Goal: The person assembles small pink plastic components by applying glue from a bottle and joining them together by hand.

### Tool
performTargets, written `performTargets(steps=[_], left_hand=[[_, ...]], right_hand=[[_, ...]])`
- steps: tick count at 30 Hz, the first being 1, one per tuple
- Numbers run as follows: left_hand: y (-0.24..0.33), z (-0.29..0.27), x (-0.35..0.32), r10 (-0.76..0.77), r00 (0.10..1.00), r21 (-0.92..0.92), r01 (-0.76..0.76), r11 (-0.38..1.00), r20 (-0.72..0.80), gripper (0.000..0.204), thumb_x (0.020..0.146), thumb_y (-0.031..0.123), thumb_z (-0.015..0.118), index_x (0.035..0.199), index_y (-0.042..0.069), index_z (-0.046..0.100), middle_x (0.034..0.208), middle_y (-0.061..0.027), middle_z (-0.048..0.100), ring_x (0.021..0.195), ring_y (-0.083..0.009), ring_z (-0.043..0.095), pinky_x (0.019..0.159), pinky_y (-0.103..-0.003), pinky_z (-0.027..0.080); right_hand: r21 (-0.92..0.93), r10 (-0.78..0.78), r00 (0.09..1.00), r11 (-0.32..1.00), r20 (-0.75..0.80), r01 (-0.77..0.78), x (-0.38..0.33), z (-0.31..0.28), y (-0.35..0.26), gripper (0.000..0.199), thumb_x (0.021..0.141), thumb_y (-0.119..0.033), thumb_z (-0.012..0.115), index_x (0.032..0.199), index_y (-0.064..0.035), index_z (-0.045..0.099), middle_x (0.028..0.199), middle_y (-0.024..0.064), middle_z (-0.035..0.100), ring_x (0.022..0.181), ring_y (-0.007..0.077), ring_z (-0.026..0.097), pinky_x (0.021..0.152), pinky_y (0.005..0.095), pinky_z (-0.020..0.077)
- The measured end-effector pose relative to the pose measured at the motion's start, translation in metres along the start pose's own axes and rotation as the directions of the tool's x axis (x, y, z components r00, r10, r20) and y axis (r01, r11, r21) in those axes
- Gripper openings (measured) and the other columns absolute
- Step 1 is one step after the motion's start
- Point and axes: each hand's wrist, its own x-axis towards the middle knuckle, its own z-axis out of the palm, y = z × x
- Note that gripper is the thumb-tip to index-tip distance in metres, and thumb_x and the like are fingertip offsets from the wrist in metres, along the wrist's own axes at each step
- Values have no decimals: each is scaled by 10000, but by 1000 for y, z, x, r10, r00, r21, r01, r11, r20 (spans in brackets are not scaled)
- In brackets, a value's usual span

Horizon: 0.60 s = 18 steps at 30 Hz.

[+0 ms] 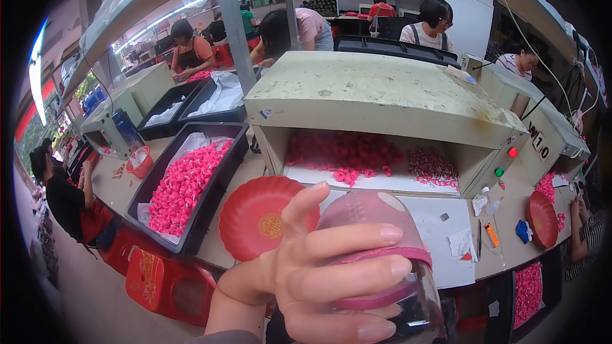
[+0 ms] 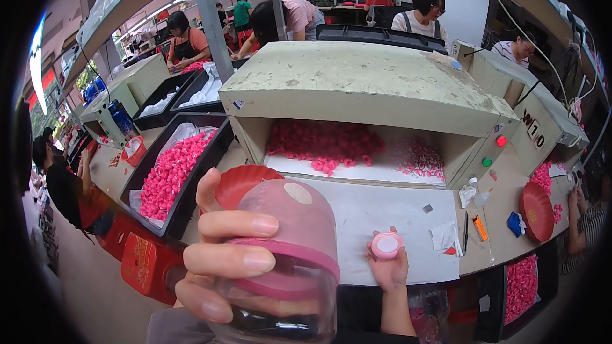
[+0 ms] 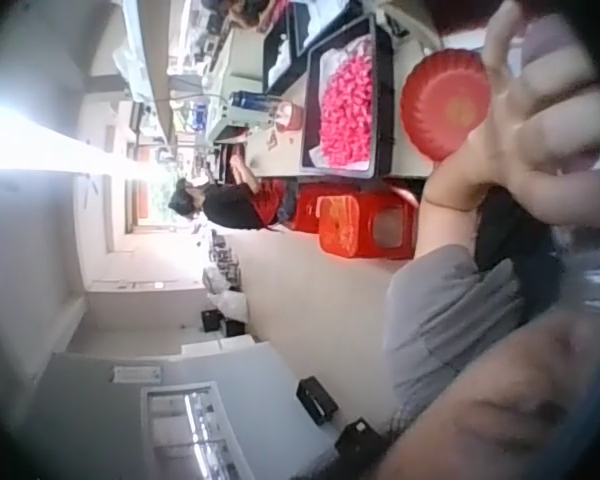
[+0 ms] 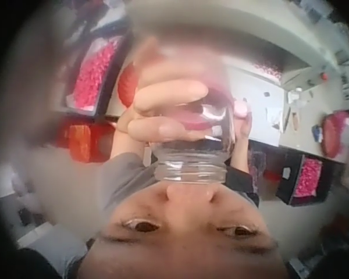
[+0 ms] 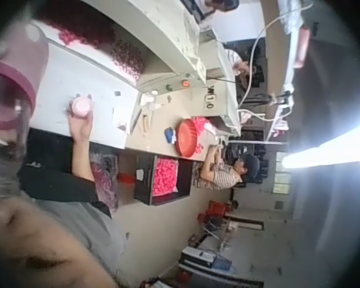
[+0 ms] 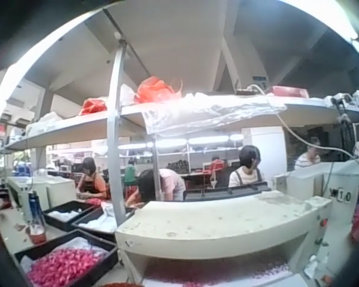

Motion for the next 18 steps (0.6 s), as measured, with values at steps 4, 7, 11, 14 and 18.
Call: performTargets(steps=[4, 7, 11, 14, 18], left_hand=[[-5, 9, -2, 16, 1000, 9, -16, 1000, -10, 550, 601, 212, 743, 1009, 239, 377, 870, 24, 496, 785, -203, 559, 1001, -517, 178], [-8, 5, 0, 58, 998, -57, -60, 997, -39, 510, 612, 195, 730, 989, 234, 389, 864, 22, 498, 777, -205, 557, 1002, -515, 177], [-3, 9, -2, 1, 996, -11, -2, 1000, -85, 506, 602, 199, 733, 977, 236, 396, 864, 24, 500, 777, -207, 556, 1003, -515, 170], [5, 6, 5, 4, 999, -101, -8, 995, -41, 528, 589, 212, 745, 985, 239, 395, 871, 27, 501, 788, -206, 555, 1002, -522, 162], [-1, 7, 3, 23, 1000, -21, -23, 1000, 4, 561, 573, 225, 759, 998, 245, 395, 880, 29, 501, 807, -205, 555, 1000, -530, 153]], right_hand=[[23, 21, 1000, 999, 14, -21, 4, -7, 1, 641, 738, -376, 596, 1280, -188, 310, 1192, 152, 427, 961, 327, 485, 789, 431, 409], [2, 24, 1000, 1000, 15, -24, 5, -2, 3, 640, 740, -374, 595, 1281, -187, 309, 1192, 151, 428, 961, 329, 486, 792, 432, 407], [26, 46, 998, 999, 31, -46, 9, -4, 6, 637, 741, -371, 594, 1280, -185, 310, 1193, 151, 428, 964, 332, 488, 794, 433, 407], [-5, -41, 999, 999, 13, 41, -8, -4, -7, 635, 738, -372, 597, 1276, -188, 314, 1194, 153, 427, 965, 336, 489, 795, 436, 407], [16, 38, 999, 999, 25, -38, 7, -7, 4, 638, 730, -376, 605, 1271, -195, 319, 1193, 156, 427, 963, 337, 489, 793, 439, 406]])
